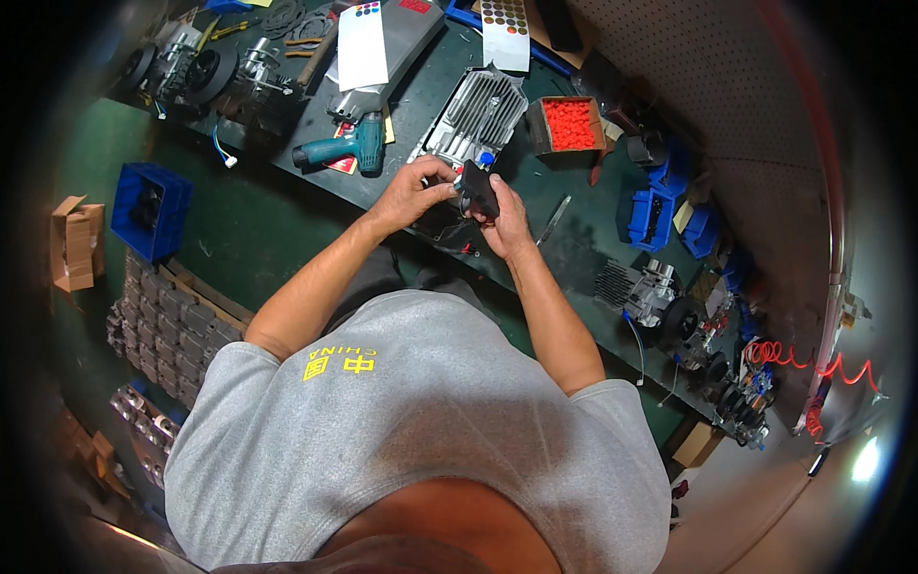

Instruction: The person assembles an electronic device on a workbench. They connect wires to a motor, attach a heatsink, and use a power drill to secure components. The person also handles a metal casing and various small parts.

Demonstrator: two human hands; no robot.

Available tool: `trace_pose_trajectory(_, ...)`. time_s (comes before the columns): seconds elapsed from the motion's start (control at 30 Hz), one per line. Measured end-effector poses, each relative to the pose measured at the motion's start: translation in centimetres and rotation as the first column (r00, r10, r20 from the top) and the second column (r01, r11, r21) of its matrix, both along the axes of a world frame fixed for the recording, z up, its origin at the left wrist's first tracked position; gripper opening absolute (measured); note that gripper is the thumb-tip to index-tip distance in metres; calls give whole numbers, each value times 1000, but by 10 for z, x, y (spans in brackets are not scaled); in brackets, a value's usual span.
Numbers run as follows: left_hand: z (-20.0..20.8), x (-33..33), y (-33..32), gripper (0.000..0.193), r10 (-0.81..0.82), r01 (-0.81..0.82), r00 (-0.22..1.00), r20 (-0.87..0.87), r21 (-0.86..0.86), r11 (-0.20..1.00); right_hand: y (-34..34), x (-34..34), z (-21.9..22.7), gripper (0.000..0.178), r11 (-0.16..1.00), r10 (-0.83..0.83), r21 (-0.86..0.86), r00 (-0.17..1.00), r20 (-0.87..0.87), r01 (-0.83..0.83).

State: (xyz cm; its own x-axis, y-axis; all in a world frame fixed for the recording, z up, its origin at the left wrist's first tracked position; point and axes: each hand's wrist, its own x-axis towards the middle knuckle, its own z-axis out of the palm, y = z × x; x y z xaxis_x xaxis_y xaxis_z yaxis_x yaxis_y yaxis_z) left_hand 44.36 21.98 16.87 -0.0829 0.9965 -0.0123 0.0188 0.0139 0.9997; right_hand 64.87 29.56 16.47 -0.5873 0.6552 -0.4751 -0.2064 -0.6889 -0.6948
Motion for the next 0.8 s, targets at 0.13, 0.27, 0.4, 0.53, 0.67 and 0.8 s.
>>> trace_pose_trajectory(0.13, -9, 2, 0, 19, 12, -14, 999, 37, 67, 998, -1, -4, 5, 38, 999, -33, -25, 999, 6, 33)
trace_pose_trajectory(0.27, -7, 0, 2, 19, -23, 21, 997, 77, 37, 999, -1, 1, 0, 38, 997, -49, -65, 999, 2, 49)
trace_pose_trajectory(0.4, -5, -1, 3, 18, -25, 22, 997, 68, 50, 999, 0, 2, 0, 39, 998, -31, -61, 1000, 0, 31)
trace_pose_trajectory(0.53, 3, -3, -2, 17, -17, 19, 999, 33, -48, 999, -2, -2, 11, 37, 998, -45, 39, 994, 102, 41)
trace_pose_trajectory(0.67, 19, -9, -14, 16, -45, 65, 992, 118, -171, 983, -13, -11, 21, 35, 950, -97, 310, 971, 219, 25)
trace_pose_trajectory(0.8, 40, -12, -25, 19, 5, 101, 973, 232, -441, 892, -19, 2, 15, 37, 722, -128, 658, 893, 431, -215)
